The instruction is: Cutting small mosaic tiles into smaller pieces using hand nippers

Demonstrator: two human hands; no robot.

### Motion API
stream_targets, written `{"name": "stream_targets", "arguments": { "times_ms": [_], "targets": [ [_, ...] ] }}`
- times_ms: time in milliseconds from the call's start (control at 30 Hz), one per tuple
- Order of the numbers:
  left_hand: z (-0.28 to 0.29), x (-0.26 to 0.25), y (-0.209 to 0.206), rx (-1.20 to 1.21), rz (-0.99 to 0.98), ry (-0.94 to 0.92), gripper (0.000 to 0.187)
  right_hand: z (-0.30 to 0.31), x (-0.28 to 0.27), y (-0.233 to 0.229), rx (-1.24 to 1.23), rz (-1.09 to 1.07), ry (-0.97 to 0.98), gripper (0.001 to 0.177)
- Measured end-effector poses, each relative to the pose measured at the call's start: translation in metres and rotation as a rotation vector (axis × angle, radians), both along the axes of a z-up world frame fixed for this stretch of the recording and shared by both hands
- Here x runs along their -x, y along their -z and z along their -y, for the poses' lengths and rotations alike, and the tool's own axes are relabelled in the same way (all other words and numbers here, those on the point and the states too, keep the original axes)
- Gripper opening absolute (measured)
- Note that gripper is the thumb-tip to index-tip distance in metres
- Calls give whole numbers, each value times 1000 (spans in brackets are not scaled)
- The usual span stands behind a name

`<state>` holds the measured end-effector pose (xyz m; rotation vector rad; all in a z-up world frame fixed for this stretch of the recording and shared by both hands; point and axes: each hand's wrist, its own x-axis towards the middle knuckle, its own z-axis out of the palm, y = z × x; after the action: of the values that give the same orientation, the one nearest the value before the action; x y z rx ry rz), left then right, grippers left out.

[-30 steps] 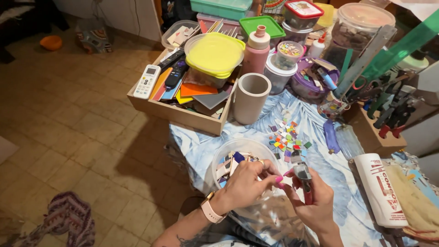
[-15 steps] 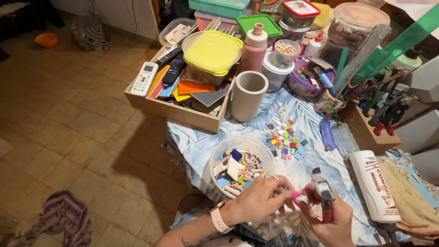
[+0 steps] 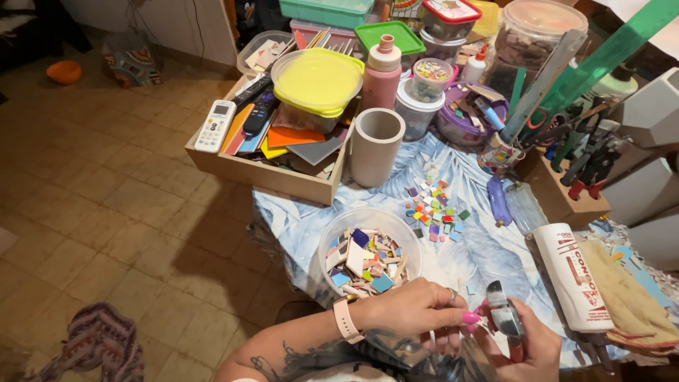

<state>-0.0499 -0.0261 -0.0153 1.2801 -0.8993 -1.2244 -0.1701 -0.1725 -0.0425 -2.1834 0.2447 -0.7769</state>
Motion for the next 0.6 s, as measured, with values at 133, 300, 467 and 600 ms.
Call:
{"name": "stream_targets", "arguments": {
  "times_ms": [133, 300, 467, 600],
  "targets": [
    [-2, 1, -12, -2, 222, -25, 36, -6, 1, -6, -9, -7, 10, 31],
    [-8, -8, -44, -62, 388, 127, 36, -18, 5, -11, -96, -33, 113, 31],
    [12, -21, -24, -44, 288, 268, 31, -9, 6, -6, -129, 2, 66, 38],
    [17, -18, -25, 150, 579, 195, 39, 15, 4, 14, 64, 12, 62, 35]
  ]
}}
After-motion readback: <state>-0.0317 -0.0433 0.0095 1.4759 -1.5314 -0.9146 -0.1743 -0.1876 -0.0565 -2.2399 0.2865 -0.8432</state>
